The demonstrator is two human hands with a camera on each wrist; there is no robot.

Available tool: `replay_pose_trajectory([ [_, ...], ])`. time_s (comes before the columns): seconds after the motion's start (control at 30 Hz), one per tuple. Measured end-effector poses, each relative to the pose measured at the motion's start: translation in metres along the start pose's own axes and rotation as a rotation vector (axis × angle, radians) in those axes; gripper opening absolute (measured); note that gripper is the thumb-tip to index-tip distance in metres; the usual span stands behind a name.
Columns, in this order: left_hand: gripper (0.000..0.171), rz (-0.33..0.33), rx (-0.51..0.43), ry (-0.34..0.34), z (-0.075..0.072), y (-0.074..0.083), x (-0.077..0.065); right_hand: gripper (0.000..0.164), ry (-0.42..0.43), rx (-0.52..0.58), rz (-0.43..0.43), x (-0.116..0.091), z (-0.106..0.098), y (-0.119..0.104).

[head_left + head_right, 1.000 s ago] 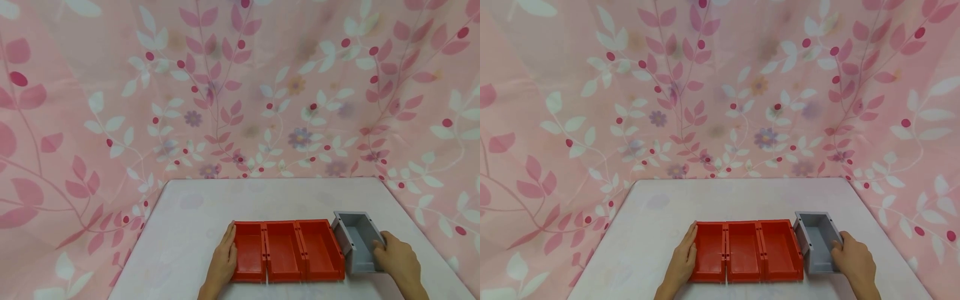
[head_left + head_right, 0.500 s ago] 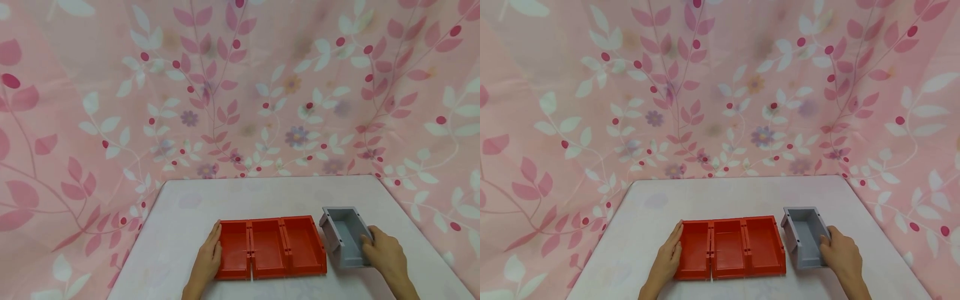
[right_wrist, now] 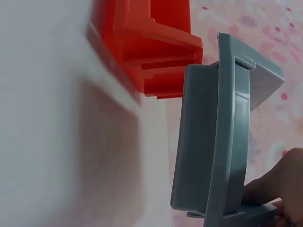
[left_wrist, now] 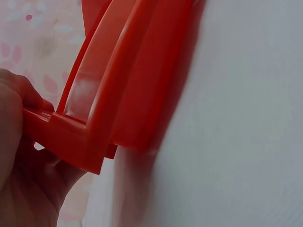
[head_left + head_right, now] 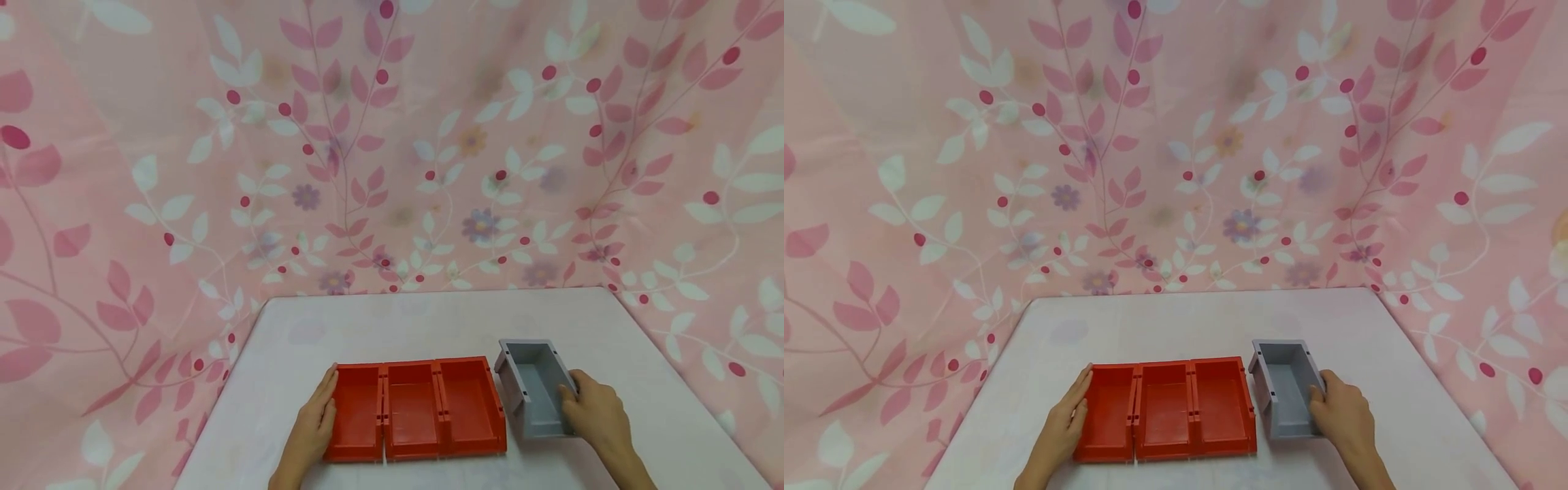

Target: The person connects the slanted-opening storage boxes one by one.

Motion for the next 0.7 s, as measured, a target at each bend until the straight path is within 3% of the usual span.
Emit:
replay_pose_trajectory([
  [0.3, 0.058, 0.006, 0.001, 0.003, -0.004, -0.003, 0.000, 0.035, 0.004, 0.017, -0.010, -0.003, 0.004, -0.016],
  [0.7, 0.057, -0.040, -0.031, 0.000, -0.003, -0.004, -0.002, 0.036, 0.002, -0.014, 0.014, -0.003, 0.008, -0.014],
])
Point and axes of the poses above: each hand's wrist, its own x-axis towards the middle knuckle, its own z-axis out of the palm, y = z × x, the point moved 6 cm from there along x, towards the middle knuckle, and after that the axes turned 6 degrees about z, right-handed, at the moved point
